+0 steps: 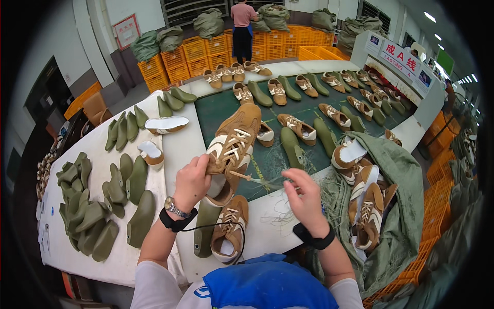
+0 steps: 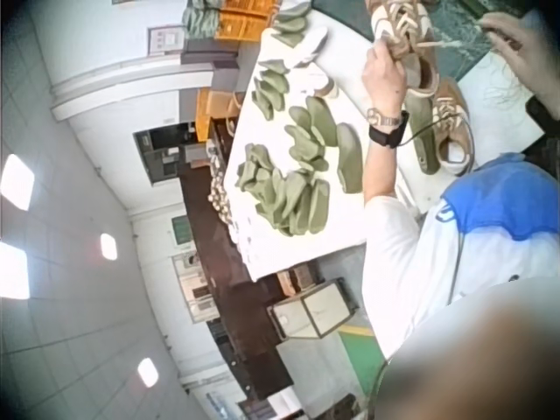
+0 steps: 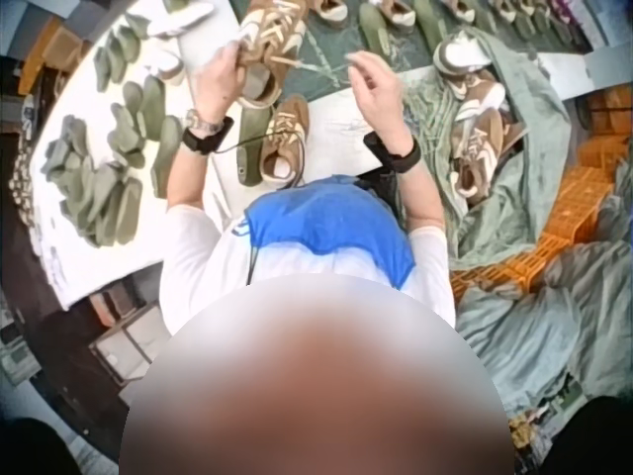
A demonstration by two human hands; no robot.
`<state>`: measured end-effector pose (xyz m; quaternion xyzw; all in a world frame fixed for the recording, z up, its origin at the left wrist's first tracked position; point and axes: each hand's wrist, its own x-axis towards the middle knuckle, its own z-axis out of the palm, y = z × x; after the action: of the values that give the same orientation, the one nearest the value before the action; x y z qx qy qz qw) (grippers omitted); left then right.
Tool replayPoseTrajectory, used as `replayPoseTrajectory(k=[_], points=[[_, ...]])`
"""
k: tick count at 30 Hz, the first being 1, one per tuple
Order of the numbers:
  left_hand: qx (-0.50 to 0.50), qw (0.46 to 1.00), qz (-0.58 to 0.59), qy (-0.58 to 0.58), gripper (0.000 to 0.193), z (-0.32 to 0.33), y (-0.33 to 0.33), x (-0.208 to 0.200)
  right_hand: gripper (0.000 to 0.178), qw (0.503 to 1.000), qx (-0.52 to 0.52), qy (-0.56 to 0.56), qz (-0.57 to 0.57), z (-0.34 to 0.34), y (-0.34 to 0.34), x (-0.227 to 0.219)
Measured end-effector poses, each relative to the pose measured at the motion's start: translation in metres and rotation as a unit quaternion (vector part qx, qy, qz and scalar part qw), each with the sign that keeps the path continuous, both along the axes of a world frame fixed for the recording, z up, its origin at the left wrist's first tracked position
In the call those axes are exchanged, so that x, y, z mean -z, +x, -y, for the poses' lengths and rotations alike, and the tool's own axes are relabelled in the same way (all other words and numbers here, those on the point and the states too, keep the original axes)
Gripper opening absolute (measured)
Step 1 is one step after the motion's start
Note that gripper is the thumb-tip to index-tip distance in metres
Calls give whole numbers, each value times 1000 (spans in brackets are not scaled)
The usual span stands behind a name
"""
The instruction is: The person inserts green shoe lasts into brown shoes, ties the laces, and places the shoes on a conveyor belt. The person repeats this process for multiple shoes while another worker assists nearby.
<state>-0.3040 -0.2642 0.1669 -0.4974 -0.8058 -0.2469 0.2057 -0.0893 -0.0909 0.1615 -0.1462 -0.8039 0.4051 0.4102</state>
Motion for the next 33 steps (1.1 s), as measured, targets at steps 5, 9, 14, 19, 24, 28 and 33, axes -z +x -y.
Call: replayPoseTrajectory(k=[5,9,14,19,24,28,33], points=[[14,1000,-8,10,24,-2,10,-7,16,992,-105,-63,16,18,-18,16],[6,1000,-1,-4,24,1,4,8,9,987,-104,-109,46,23,-17,6],[-164,985,23,-45,29,19,-80,41,6,886,-437,-123,92,12,69,-29],[-257,962,8,-93,26,74,-132,60,21,910,-110,-392,82,-47,89,17],[-159,985,62,-30,27,64,-94,42,37,992,-30,-44,116,-49,42,52],[-53,994,92,17,25,31,-50,9,41,984,-153,-81,51,-4,-23,42],[-1,996,83,11,18,18,-15,-19,40,956,-242,-168,20,28,-56,15]])
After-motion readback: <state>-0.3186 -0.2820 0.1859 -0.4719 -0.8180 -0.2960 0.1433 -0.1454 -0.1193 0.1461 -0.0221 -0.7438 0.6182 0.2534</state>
